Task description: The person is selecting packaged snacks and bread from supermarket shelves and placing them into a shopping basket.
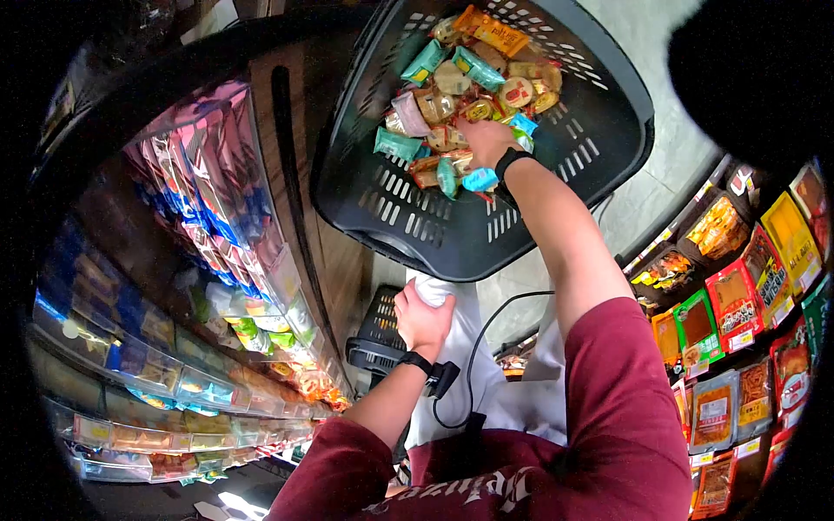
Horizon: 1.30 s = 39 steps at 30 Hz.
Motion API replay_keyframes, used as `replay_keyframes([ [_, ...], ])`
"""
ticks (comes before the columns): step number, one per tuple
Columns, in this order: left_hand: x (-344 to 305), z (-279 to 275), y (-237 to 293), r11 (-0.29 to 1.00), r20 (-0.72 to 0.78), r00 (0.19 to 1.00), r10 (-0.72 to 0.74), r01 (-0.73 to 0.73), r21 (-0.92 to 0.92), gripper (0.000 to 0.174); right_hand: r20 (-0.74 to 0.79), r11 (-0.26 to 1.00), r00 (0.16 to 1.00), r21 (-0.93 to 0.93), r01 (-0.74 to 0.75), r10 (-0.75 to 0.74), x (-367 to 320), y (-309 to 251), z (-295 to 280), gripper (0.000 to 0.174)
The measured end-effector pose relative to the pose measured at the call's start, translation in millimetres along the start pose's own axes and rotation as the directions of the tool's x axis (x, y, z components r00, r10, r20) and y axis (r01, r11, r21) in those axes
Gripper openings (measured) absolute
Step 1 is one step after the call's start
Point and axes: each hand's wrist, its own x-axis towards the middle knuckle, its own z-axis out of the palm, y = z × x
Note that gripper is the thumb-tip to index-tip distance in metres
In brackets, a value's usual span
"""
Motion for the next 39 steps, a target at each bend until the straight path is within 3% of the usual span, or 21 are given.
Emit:
replay_keyframes([
  [2,2,-2,4,1.0,0.003,1.0,0.009,-0.009,0.011,0.087,-0.039,1.0,0.999,0.023,-0.005,0.006,-12,5,-2,0.09],
  [4,3,-1,2,0.998,-0.045,0.998,0.038,-0.035,0.053,0.086,-0.182,0.995,0.983,0.091,0.047,-0.03,-27,11,-2,0.081],
  [9,8,-8,7,0.997,-0.032,0.999,0.032,-0.03,0.072,0.086,-0.215,0.952,0.976,0.304,0.044,0.023,-48,25,-7,0.068],
  [12,10,-5,4,0.995,-0.046,0.998,0.045,-0.041,0.089,0.084,-0.292,0.967,0.956,0.243,0.08,-0.005,-43,24,-5,0.068],
  [16,8,-1,2,0.994,-0.054,0.998,0.033,-0.027,0.102,0.082,-0.193,0.991,0.981,0.134,0.017,0.009,-25,14,-5,0.063],
  [22,2,1,2,0.999,0.002,1.0,-0.001,0.001,0.052,0.084,-0.227,0.988,0.972,0.13,0.084,-0.053,-3,0,3,0.069],
  [25,0,7,-2,0.999,-0.017,1.0,0.006,-0.005,0.035,0.084,-0.119,0.982,0.982,0.103,0.16,-0.147,-1,-9,-3,0.071],
  [28,-4,12,-4,0.999,-0.004,1.0,-0.02,0.02,0.031,0.084,0.219,0.992,0.972,-0.079,0.098,-0.079,-2,-20,-8,0.072],
  [32,-4,10,-1,0.999,-0.005,1.0,-0.019,0.019,0.026,0.084,-0.068,0.964,0.978,-0.194,0.181,-0.197,1,-8,38,0.068],
  [34,-3,12,-3,1.0,-0.015,1.0,-0.013,0.013,0.024,0.084,-0.036,0.975,0.986,-0.16,0.155,-0.163,1,-11,40,0.063],
  [36,-3,13,-4,1.0,-0.021,1.0,-0.007,0.007,0.024,0.084,-0.265,0.964,0.934,-0.173,0.2,-0.241,2,-11,48,0.061],
  [37,-3,13,-4,1.0,-0.026,1.0,-0.008,0.008,0.02,0.083,-0.263,0.964,0.934,-0.173,0.201,-0.242,2,-10,49,0.061],
  [39,-5,13,-4,1.0,-0.029,1.0,-0.011,0.011,0.017,0.083,-0.043,0.982,0.994,0.152,0.108,-0.103,1,-9,48,0.063],
])
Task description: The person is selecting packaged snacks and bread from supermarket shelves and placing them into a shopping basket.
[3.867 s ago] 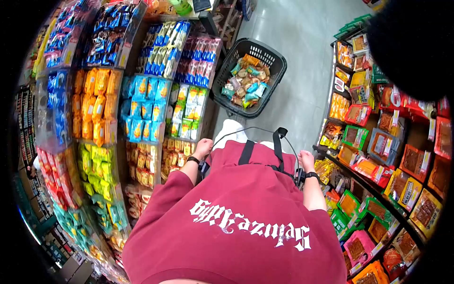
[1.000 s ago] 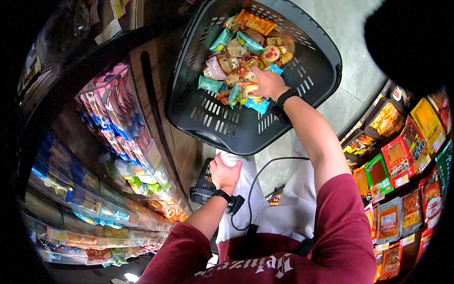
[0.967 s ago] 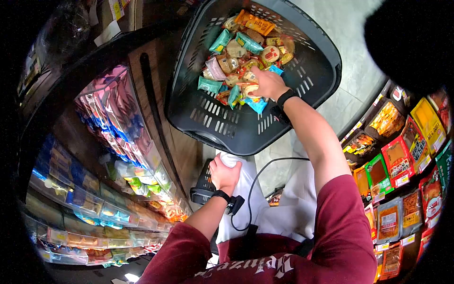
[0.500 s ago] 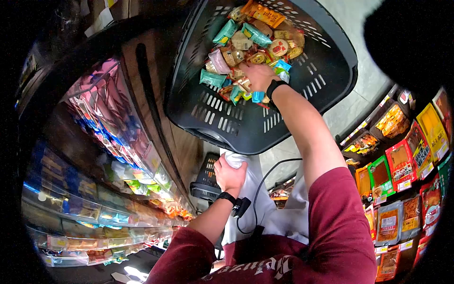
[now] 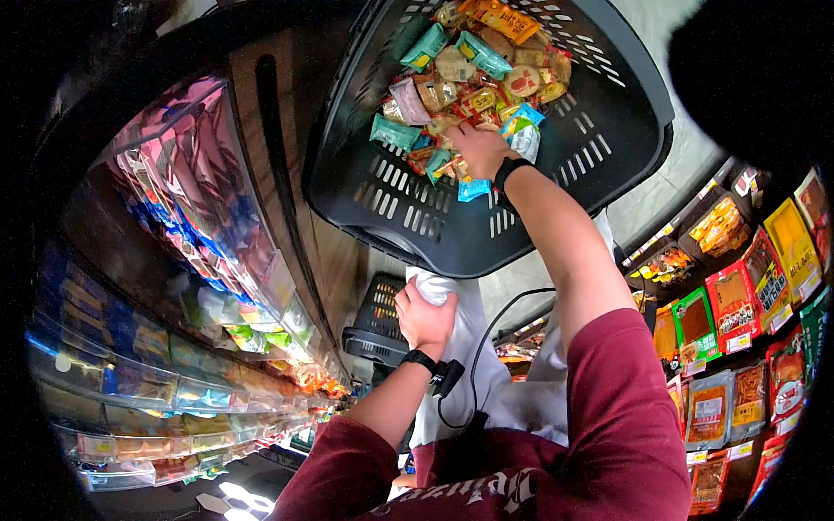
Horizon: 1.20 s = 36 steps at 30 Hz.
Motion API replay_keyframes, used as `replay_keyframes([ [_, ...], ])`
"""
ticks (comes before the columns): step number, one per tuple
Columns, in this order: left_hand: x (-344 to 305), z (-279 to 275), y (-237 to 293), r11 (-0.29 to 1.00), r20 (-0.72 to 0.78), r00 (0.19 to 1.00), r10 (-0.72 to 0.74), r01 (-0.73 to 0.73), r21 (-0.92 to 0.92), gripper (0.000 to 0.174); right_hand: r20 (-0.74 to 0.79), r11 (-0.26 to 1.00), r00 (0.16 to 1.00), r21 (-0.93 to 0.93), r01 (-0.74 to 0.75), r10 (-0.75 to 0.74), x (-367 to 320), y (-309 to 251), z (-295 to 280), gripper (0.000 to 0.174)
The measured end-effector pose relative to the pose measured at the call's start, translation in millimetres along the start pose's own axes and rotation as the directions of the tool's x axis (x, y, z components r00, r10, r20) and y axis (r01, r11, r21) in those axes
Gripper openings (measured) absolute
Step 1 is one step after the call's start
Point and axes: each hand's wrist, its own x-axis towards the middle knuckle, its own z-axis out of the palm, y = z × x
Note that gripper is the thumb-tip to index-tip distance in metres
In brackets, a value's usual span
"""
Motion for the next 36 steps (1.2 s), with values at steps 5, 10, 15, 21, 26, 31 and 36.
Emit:
replay_keyframes([
  [5,1,-3,1,1.0,0.003,1.0,0.001,-0.001,-0.002,0.083,-0.036,0.991,0.991,-0.051,0.125,-0.127,-7,7,-9,0.063],
  [10,3,1,-2,1.0,-0.042,0.999,0.002,-0.001,0.022,0.082,-0.107,0.971,0.965,-0.05,0.233,-0.237,-7,12,-12,0.059],
  [15,3,4,-3,1.0,-0.045,0.999,0.0,0.001,0.024,0.08,-0.229,0.964,0.941,0.044,0.264,-0.248,-8,12,-27,0.053],
  [21,3,5,-5,1.0,-0.059,0.998,0.0,0.001,0.016,0.078,-0.426,0.998,0.904,0.033,0.053,-0.034,-25,-11,-85,0.059],
  [26,4,8,-9,1.0,-0.074,0.997,0.007,-0.005,0.023,0.077,-0.401,0.994,0.916,-0.11,-0.023,-0.023,-28,-20,-87,0.058],
  [31,6,5,-7,1.0,-0.066,0.998,0.002,-0.001,0.015,0.078,-0.402,0.972,0.91,-0.235,0.008,-0.104,-13,-8,-48,0.054],
  [36,7,-1,-4,1.0,-0.056,0.998,0.0,0.001,0.012,0.079,-0.371,0.964,0.922,-0.266,0.015,-0.116,-6,1,-22,0.057],
])
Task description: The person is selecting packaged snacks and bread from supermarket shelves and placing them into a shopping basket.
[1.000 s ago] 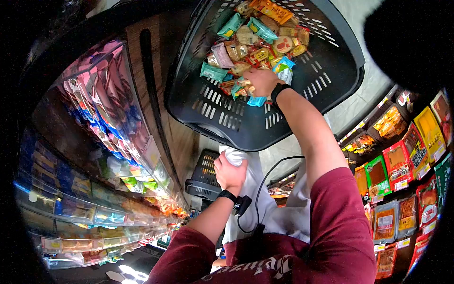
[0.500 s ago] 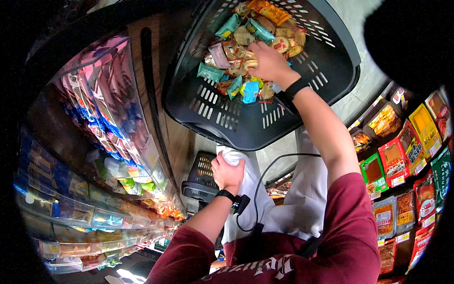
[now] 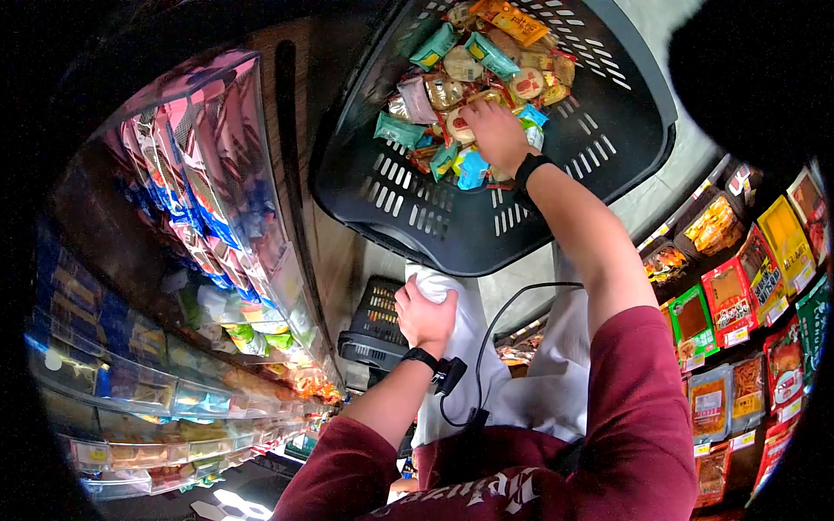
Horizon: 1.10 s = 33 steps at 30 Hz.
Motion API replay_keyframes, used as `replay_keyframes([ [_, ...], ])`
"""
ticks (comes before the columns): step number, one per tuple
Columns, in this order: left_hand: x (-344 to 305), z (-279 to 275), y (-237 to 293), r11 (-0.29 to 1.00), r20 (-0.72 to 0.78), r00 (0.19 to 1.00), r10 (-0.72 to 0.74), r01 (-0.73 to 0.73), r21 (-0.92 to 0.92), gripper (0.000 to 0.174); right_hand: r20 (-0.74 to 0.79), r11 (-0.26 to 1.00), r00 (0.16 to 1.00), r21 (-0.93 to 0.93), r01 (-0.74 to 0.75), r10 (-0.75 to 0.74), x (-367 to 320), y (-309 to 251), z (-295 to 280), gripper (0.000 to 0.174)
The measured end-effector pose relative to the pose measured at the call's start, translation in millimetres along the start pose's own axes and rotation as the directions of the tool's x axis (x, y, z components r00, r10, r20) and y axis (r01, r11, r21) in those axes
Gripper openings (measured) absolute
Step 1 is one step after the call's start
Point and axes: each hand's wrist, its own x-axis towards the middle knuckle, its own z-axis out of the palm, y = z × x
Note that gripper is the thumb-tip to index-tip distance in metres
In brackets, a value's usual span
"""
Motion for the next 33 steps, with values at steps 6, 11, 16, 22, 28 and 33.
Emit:
replay_keyframes([
  [6,0,-3,-3,1.0,0.022,1.0,-0.003,0.003,0.003,0.079,-0.084,1.0,0.996,-0.004,-0.029,0.029,2,9,19,0.074],
  [11,-2,-3,-6,1.0,0.06,0.998,0.003,-0.001,-0.023,0.082,-0.01,0.978,0.998,0.198,-0.059,0.063,1,12,14,0.08],
  [16,-3,3,-9,1.0,0.015,1.0,0.009,-0.009,-0.007,0.078,0.091,0.979,0.996,0.202,-0.007,-0.011,-3,12,5,0.08],
  [22,-4,2,-8,1.0,0.025,1.0,0.008,-0.007,-0.021,0.079,0.148,0.978,0.985,0.201,0.056,-0.087,6,19,18,0.072],
  [28,-4,5,-11,1.0,0.03,1.0,0.006,-0.005,-0.027,0.079,0.233,0.998,0.972,-0.04,0.042,-0.032,9,9,1,0.072],
  [33,-5,5,-9,1.0,0.02,1.0,0.004,-0.004,-0.02,0.077,0.293,0.948,0.948,-0.316,-0.024,0.122,13,1,5,0.064],
])
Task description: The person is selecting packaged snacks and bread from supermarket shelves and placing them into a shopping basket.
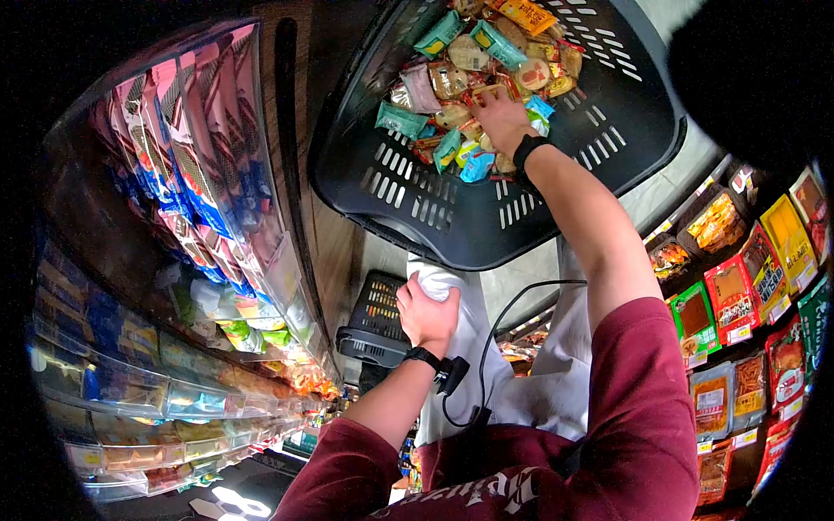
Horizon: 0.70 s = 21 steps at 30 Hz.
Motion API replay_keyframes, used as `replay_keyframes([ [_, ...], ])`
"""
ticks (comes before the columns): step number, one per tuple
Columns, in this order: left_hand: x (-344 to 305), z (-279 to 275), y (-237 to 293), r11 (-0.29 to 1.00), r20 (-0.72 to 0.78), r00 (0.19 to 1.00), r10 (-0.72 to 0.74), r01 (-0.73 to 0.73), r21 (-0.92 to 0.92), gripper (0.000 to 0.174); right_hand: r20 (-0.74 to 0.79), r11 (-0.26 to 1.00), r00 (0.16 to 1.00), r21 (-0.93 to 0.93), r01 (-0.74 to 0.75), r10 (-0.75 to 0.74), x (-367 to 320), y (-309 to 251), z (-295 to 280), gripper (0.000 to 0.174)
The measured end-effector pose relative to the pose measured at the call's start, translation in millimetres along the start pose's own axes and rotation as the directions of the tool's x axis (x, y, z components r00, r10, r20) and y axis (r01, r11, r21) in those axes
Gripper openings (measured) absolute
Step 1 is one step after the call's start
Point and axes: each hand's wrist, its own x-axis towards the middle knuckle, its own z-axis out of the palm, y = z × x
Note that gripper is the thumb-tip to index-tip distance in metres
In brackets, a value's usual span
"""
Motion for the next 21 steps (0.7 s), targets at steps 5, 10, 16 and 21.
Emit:
replay_keyframes([
  [5,1,2,-4,0.999,0.013,1.0,0.002,-0.002,-0.035,0.079,-0.05,0.997,0.998,0.069,0.041,-0.038,1,7,19,0.056],
  [10,10,-15,3,0.998,0.066,0.997,-0.033,0.037,-0.059,0.079,-0.144,0.964,0.989,0.253,0.075,-0.039,-29,12,-22,0.054],
  [16,18,-25,6,1.0,0.058,0.998,0.025,-0.025,0.004,0.08,-0.661,0.712,0.739,0.581,0.395,0.129,-89,47,-118,0.055],
  [21,46,-2,-28,0.912,-0.14,0.926,0.351,-0.372,-0.173,0.043,-0.754,0.558,0.146,0.588,0.586,0.641,-125,122,-173,0.056],
])
